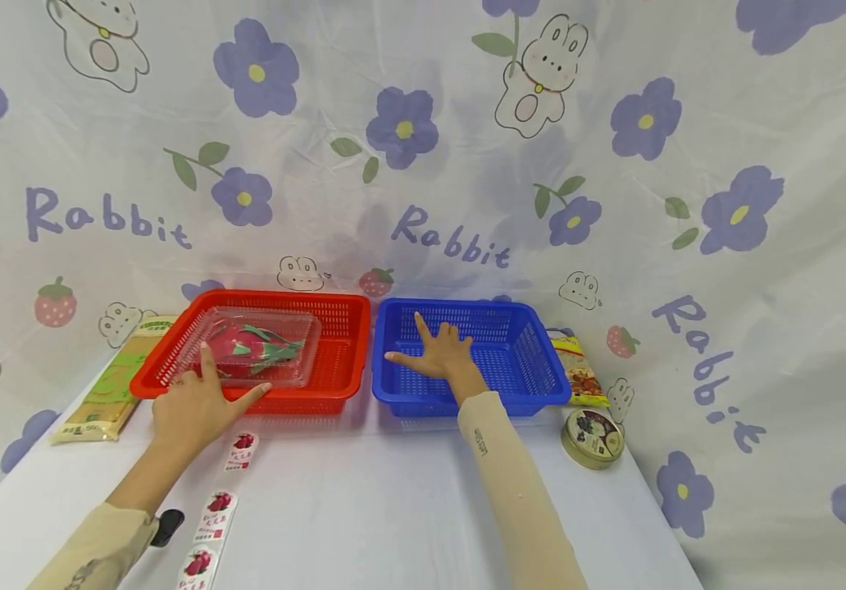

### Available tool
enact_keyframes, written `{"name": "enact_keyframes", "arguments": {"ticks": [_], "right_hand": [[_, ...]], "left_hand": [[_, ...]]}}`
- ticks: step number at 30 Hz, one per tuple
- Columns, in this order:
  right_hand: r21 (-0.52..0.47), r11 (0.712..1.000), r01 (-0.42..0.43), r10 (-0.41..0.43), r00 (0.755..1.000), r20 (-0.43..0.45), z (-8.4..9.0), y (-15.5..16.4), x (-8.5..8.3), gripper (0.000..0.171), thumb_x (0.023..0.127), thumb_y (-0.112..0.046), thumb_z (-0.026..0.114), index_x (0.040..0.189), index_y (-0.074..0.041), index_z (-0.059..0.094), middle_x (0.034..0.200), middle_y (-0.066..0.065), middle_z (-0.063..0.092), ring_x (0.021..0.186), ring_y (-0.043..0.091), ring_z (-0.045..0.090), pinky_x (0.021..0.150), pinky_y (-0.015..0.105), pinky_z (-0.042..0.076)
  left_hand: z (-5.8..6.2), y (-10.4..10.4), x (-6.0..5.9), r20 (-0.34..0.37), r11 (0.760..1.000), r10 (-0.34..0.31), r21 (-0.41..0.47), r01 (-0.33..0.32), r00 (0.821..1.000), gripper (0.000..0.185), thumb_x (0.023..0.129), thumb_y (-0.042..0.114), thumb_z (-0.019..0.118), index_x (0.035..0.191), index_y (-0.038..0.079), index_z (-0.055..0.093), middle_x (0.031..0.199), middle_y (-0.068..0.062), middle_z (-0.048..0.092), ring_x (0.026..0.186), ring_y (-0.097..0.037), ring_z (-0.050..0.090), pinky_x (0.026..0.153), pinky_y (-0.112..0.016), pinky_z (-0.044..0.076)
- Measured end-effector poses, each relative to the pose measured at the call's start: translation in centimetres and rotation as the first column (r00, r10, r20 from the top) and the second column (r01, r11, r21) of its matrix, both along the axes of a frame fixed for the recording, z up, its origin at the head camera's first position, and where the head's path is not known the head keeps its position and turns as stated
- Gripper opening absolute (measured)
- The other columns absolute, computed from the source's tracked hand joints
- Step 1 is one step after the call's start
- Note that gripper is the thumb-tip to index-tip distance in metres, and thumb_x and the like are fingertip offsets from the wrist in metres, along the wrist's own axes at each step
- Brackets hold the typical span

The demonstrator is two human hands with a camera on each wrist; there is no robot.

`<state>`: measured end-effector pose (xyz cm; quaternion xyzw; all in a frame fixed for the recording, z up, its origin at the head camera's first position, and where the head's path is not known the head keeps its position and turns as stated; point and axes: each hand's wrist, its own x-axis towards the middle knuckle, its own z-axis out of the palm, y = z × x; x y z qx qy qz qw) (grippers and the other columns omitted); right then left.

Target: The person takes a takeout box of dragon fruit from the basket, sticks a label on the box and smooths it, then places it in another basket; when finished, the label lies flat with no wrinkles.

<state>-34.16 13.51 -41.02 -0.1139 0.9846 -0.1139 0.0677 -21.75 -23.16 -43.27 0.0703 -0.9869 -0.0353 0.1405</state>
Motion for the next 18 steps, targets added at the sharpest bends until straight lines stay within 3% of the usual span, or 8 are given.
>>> {"name": "enact_keyframes", "arguments": {"ticks": [3,8,18], "right_hand": [[0.003,1.0,-0.008,0.008,1.0,-0.002,0.0,-0.3,0.0,0.105,0.078,-0.089,0.038,0.159,-0.036,-0.001,0.162,0.027,0.014,0.149,0.05,0.013,0.113,0.073,0.009],[-0.013,1.0,-0.024,0.024,1.0,-0.008,0.1,-0.8,0.0,0.103,0.079,-0.088,0.04,0.159,-0.037,-0.001,0.161,0.027,0.016,0.148,0.051,0.013,0.113,0.074,0.007],[-0.014,0.999,-0.043,0.043,0.999,-0.013,0.1,-1.7,0.1,0.104,0.078,-0.089,0.04,0.159,-0.037,-0.001,0.162,0.027,0.015,0.148,0.051,0.013,0.113,0.073,0.009]], "left_hand": [[-0.1,0.2,0.2,-0.012,1.0,0.021,0.004,-0.021,1.0,0.124,0.081,0.081,0.051,0.153,-0.012,0.013,0.073,-0.031,0.051,0.046,-0.028,0.042,0.042,-0.034,0.037],[-0.4,0.5,0.7,-0.006,0.999,0.044,0.031,-0.044,0.999,0.123,0.083,0.08,0.048,0.151,-0.016,0.011,0.049,-0.012,0.04,0.04,-0.021,0.035,0.042,-0.031,0.028],[-0.6,0.8,1.1,0.094,0.99,0.084,0.101,-0.093,0.992,0.122,0.086,0.081,0.039,0.149,-0.019,0.008,0.046,-0.009,0.042,0.041,-0.022,0.038,0.047,-0.032,0.03]]}}
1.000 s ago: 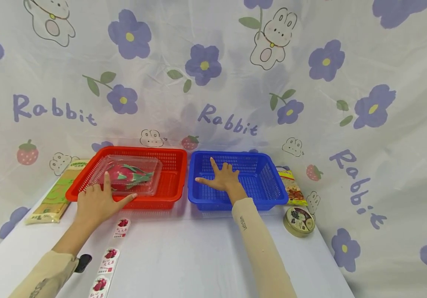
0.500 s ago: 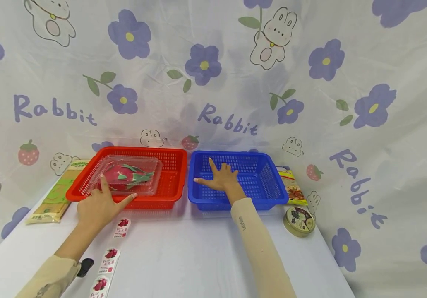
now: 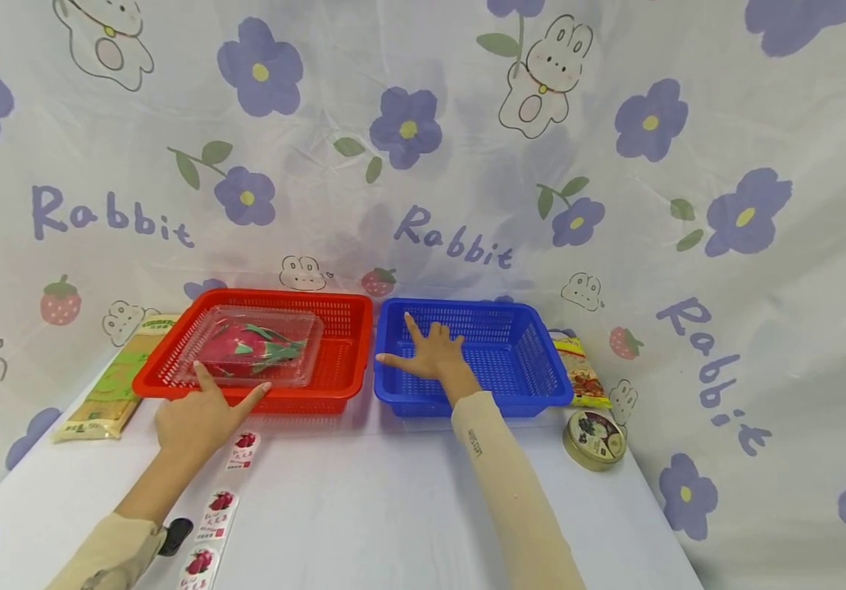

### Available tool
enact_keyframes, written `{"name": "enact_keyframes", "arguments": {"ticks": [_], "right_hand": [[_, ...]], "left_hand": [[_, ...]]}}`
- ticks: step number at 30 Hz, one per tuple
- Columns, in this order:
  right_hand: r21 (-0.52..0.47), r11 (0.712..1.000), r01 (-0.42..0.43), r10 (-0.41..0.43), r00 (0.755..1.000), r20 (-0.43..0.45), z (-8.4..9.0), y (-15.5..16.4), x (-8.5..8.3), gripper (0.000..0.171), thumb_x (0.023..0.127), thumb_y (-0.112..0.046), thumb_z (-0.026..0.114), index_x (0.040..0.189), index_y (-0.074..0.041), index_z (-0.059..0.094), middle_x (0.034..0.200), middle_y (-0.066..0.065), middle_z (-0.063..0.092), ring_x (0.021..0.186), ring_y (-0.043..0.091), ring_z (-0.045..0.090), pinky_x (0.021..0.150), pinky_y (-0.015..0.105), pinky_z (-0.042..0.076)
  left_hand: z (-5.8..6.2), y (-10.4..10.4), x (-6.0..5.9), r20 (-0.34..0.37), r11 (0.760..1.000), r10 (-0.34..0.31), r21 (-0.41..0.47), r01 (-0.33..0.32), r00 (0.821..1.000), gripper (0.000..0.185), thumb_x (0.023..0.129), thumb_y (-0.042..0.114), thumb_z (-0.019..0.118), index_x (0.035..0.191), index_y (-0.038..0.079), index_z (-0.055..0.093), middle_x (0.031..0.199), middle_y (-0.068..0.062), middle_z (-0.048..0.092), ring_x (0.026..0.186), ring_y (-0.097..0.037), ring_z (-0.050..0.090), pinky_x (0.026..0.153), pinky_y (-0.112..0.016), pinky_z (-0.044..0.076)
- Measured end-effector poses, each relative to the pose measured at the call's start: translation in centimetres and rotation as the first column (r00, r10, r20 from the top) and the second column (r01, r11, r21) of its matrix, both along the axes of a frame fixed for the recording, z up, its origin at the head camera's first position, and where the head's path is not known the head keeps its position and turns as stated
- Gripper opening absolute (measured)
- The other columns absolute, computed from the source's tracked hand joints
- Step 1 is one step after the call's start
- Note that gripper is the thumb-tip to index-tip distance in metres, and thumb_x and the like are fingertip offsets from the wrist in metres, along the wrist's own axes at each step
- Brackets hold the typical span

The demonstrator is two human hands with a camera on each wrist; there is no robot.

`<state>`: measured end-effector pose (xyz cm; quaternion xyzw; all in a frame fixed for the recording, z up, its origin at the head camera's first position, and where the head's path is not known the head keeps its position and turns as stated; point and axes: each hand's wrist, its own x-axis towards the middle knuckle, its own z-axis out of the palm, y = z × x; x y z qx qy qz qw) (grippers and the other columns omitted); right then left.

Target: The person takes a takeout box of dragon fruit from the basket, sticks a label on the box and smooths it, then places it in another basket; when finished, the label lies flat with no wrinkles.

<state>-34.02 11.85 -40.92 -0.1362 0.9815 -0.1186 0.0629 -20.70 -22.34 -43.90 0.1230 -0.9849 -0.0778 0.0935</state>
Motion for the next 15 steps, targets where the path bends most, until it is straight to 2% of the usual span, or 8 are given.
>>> {"name": "enact_keyframes", "arguments": {"ticks": [8,15], "right_hand": [[-0.006,1.0,-0.022,0.022,1.0,0.009,0.1,-0.9,0.1,0.104,0.078,-0.088,0.041,0.159,-0.037,0.0,0.162,0.027,0.015,0.148,0.051,0.012,0.114,0.072,0.007],[0.001,1.0,-0.028,0.028,1.0,-0.002,-0.3,-1.7,0.0,0.104,0.077,-0.09,0.04,0.159,-0.038,0.001,0.161,0.026,0.018,0.148,0.051,0.015,0.114,0.072,0.011]], "left_hand": [[-0.6,-0.1,0.0,0.05,0.999,0.023,0.037,-0.024,0.998,0.12,0.087,0.081,0.038,0.15,-0.016,0.004,0.046,-0.008,0.041,0.04,-0.019,0.033,0.045,-0.03,0.028],[-0.9,0.0,-0.1,0.07,0.998,0.037,0.043,-0.04,0.997,0.122,0.086,0.084,0.033,0.151,-0.014,-0.002,0.047,-0.008,0.041,0.041,-0.018,0.033,0.045,-0.03,0.03]]}}
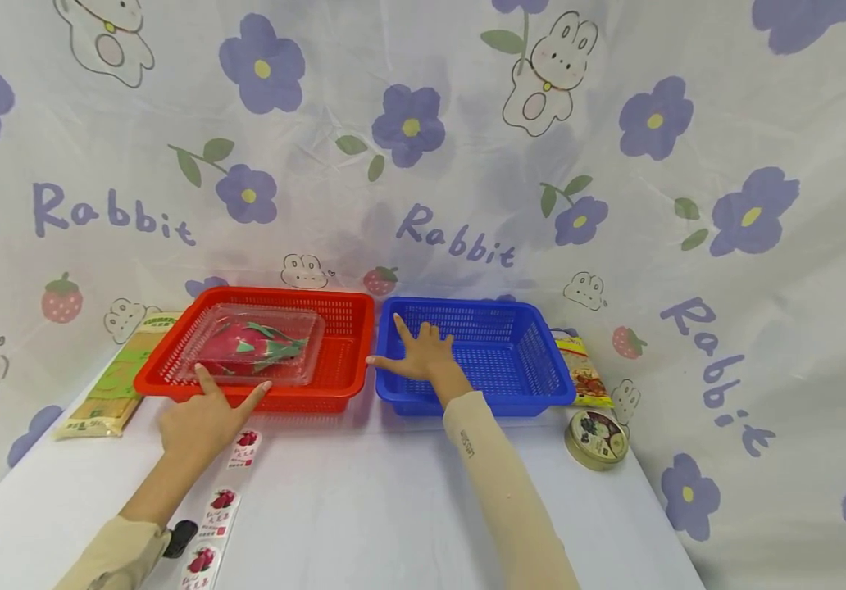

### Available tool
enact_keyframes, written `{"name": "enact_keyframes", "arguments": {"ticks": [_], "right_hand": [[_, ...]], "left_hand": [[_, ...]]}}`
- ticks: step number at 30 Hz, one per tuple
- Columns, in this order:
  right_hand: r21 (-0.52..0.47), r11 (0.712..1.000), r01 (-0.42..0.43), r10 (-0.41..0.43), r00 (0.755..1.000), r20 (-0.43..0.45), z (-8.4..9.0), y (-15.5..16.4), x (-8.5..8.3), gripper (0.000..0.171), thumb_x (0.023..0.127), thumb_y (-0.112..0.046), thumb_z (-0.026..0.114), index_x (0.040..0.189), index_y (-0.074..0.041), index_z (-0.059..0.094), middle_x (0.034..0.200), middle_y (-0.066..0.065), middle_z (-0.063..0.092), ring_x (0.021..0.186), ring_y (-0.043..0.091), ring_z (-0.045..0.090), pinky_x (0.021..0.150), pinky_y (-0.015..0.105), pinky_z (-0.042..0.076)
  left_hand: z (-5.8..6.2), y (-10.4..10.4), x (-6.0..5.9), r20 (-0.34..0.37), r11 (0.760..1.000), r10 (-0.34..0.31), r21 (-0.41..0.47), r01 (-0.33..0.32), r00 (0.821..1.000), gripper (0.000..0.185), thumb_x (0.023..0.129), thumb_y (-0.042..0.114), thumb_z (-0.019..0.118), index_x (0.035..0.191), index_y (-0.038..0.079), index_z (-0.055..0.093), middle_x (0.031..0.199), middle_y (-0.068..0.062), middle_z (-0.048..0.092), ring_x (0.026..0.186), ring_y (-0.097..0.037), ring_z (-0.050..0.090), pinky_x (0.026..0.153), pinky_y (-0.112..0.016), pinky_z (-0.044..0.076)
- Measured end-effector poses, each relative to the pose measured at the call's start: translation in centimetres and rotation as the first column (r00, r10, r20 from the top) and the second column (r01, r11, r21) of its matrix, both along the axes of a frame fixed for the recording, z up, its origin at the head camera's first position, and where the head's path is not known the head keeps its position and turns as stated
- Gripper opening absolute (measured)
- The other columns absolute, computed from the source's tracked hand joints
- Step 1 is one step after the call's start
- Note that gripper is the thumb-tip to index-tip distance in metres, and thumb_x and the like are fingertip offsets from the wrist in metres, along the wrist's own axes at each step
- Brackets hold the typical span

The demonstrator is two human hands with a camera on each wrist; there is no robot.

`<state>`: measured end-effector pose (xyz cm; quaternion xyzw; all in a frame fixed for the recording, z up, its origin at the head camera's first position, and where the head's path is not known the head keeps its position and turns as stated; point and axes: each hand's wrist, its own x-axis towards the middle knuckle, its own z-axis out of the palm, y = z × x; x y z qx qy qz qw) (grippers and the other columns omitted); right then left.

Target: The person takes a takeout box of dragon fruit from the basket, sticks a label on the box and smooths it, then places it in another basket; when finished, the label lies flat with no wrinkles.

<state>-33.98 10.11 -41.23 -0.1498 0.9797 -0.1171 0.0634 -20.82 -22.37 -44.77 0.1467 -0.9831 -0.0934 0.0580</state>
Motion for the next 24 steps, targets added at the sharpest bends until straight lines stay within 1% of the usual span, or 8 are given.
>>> {"name": "enact_keyframes", "arguments": {"ticks": [5,12,19,24], "right_hand": [[0.005,1.0,-0.008,0.008,1.0,-0.01,0.2,-0.7,0.0,0.104,0.077,-0.089,0.041,0.159,-0.038,0.001,0.161,0.026,0.018,0.148,0.05,0.015,0.115,0.071,0.011],[0.008,0.999,-0.033,0.033,0.999,-0.032,0.5,-1.9,-0.1,0.103,0.078,-0.088,0.04,0.159,-0.037,0.002,0.161,0.025,0.02,0.148,0.049,0.017,0.115,0.071,0.011],[0.046,0.997,-0.055,0.058,0.997,-0.052,0.8,-3.0,-0.1,0.103,0.078,-0.089,0.039,0.159,-0.037,0.003,0.159,0.023,0.026,0.147,0.046,0.022,0.116,0.068,0.014],[0.052,0.996,-0.071,0.074,0.996,-0.054,0.8,-3.8,0.0,0.102,0.079,-0.088,0.039,0.159,-0.036,0.004,0.159,0.024,0.025,0.148,0.046,0.021,0.117,0.066,0.014]], "left_hand": [[-0.2,0.0,0.2,0.0,1.0,0.008,0.02,-0.008,1.0,0.121,0.087,0.084,0.031,0.151,-0.012,-0.005,0.047,-0.008,0.041,0.04,-0.018,0.033,0.044,-0.03,0.031],[-0.6,0.2,0.3,-0.02,0.999,0.025,0.042,-0.024,0.999,0.119,0.088,0.083,0.029,0.151,-0.011,-0.007,0.046,-0.007,0.04,0.039,-0.017,0.031,0.042,-0.029,0.029],[-0.7,0.4,0.4,-0.024,0.998,0.026,0.059,-0.025,0.999,0.117,0.089,0.081,0.032,0.152,-0.011,-0.006,0.046,-0.007,0.04,0.038,-0.017,0.032,0.042,-0.029,0.028],[-0.8,0.4,0.3,-0.019,0.998,0.028,0.064,-0.027,0.999,0.118,0.089,0.081,0.031,0.152,-0.01,-0.007,0.046,-0.007,0.04,0.039,-0.017,0.032,0.042,-0.029,0.028]]}}
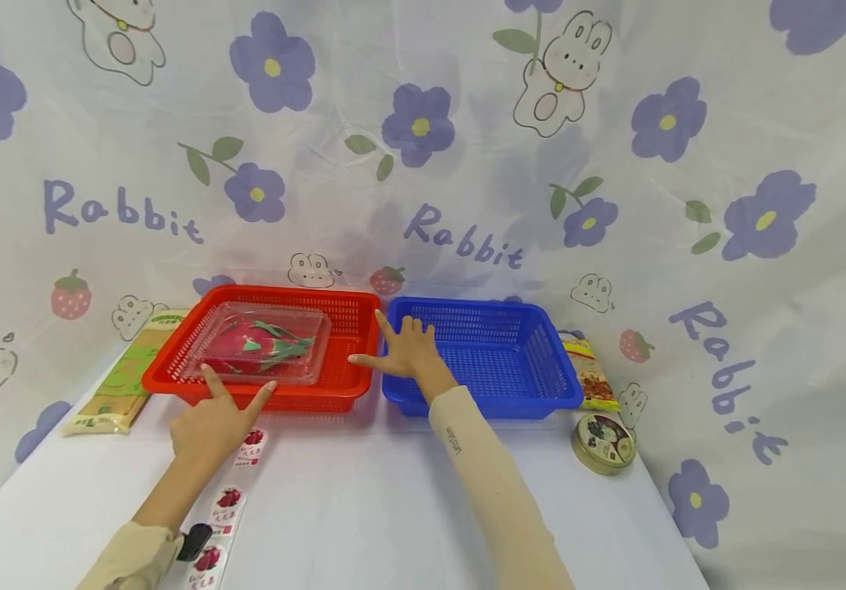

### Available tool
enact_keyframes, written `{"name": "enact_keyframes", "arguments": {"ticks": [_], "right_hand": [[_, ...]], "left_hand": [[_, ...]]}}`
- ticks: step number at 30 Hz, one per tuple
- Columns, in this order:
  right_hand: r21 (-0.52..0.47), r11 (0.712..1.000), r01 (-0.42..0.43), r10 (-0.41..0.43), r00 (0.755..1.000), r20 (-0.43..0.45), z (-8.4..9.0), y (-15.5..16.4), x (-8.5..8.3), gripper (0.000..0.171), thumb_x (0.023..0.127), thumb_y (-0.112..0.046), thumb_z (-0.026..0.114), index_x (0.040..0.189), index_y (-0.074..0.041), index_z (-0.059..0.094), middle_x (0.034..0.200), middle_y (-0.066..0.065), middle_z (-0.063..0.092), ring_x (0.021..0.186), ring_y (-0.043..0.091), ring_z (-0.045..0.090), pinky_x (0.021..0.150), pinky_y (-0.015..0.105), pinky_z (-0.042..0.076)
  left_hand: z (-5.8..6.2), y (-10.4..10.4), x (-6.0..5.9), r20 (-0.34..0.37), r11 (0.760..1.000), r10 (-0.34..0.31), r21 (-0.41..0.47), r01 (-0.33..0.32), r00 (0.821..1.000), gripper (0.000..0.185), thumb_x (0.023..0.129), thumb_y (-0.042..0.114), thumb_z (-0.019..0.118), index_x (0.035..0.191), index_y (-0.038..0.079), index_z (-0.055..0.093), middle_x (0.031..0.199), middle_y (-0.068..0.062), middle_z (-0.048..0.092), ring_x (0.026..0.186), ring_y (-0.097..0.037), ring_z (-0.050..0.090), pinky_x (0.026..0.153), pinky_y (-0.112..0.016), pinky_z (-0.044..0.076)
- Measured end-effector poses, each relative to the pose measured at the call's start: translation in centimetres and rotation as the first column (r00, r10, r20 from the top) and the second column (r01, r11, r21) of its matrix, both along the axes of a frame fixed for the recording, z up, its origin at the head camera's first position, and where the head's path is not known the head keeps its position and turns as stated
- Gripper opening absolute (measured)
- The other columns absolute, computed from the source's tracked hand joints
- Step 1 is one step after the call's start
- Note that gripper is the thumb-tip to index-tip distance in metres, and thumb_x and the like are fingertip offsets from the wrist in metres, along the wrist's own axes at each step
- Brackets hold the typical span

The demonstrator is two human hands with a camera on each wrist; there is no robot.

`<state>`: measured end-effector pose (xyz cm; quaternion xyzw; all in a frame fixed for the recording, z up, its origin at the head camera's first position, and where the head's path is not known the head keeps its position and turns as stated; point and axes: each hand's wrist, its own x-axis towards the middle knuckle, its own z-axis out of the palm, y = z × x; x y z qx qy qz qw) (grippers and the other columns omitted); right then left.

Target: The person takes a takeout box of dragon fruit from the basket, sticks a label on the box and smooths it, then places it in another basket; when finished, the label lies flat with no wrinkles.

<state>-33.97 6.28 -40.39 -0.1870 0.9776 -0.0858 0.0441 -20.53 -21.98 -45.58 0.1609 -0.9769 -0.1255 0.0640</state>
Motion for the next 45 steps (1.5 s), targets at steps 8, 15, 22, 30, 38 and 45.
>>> {"name": "enact_keyframes", "arguments": {"ticks": [8,15,22,30,38,45], "right_hand": [[0.031,0.999,-0.015,0.015,1.0,0.0,0.0,-1.0,0.1,0.102,0.08,-0.087,0.039,0.16,-0.036,0.002,0.159,0.024,0.025,0.147,0.045,0.022,0.118,0.065,0.015],[0.048,0.998,-0.028,0.029,1.0,-0.005,-0.2,-1.4,0.0,0.102,0.08,-0.087,0.039,0.159,-0.035,0.001,0.158,0.024,0.027,0.146,0.045,0.025,0.118,0.064,0.017],[0.066,0.997,-0.038,0.039,0.999,-0.016,-0.3,-1.8,0.1,0.101,0.081,-0.087,0.038,0.16,-0.034,0.002,0.156,0.024,0.03,0.144,0.044,0.028,0.117,0.064,0.019],[0.086,0.996,-0.04,0.042,0.999,-0.012,-0.2,-2.0,0.1,0.103,0.08,-0.088,0.037,0.16,-0.034,0.002,0.155,0.024,0.03,0.144,0.043,0.028,0.118,0.063,0.02],[0.073,0.997,-0.035,0.037,0.999,-0.017,-0.3,-2.3,-0.1,0.103,0.08,-0.088,0.038,0.16,-0.033,0.003,0.152,0.024,0.034,0.142,0.042,0.03,0.118,0.062,0.021],[0.069,0.997,-0.044,0.045,0.999,-0.023,-0.2,-2.8,-0.2,0.103,0.079,-0.088,0.039,0.16,-0.033,0.005,0.146,0.022,0.037,0.139,0.04,0.032,0.117,0.062,0.021]], "left_hand": [[-0.2,0.1,-0.1,-0.015,1.0,0.008,0.0,-0.008,1.0,0.117,0.089,0.081,0.033,0.153,-0.009,-0.006,0.046,-0.008,0.041,0.039,-0.018,0.033,0.042,-0.029,0.029],[-0.3,0.0,-0.2,-0.014,1.0,0.01,0.012,-0.009,1.0,0.12,0.086,0.085,0.026,0.152,-0.009,-0.007,0.046,-0.008,0.041,0.039,-0.018,0.033,0.041,-0.029,0.03],[-0.2,0.0,-0.1,-0.028,1.0,-0.001,0.005,0.001,1.0,0.12,0.087,0.085,0.025,0.151,-0.012,-0.007,0.045,-0.007,0.041,0.038,-0.017,0.032,0.04,-0.028,0.029],[-0.2,0.1,-0.1,-0.047,1.0,0.004,0.007,-0.004,0.999,0.119,0.088,0.083,0.028,0.151,-0.012,-0.007,0.044,-0.007,0.04,0.038,-0.017,0.031,0.04,-0.028,0.029],[-0.3,0.3,0.0,-0.072,1.0,0.005,-0.011,-0.006,0.997,0.118,0.09,0.081,0.031,0.151,-0.014,-0.007,0.044,-0.007,0.04,0.037,-0.017,0.033,0.039,-0.028,0.03],[-0.5,0.5,0.1,-0.073,1.0,0.011,-0.025,-0.013,0.997,0.118,0.09,0.081,0.026,0.149,-0.017,-0.004,0.043,-0.006,0.04,0.037,-0.017,0.033,0.039,-0.028,0.03]]}}
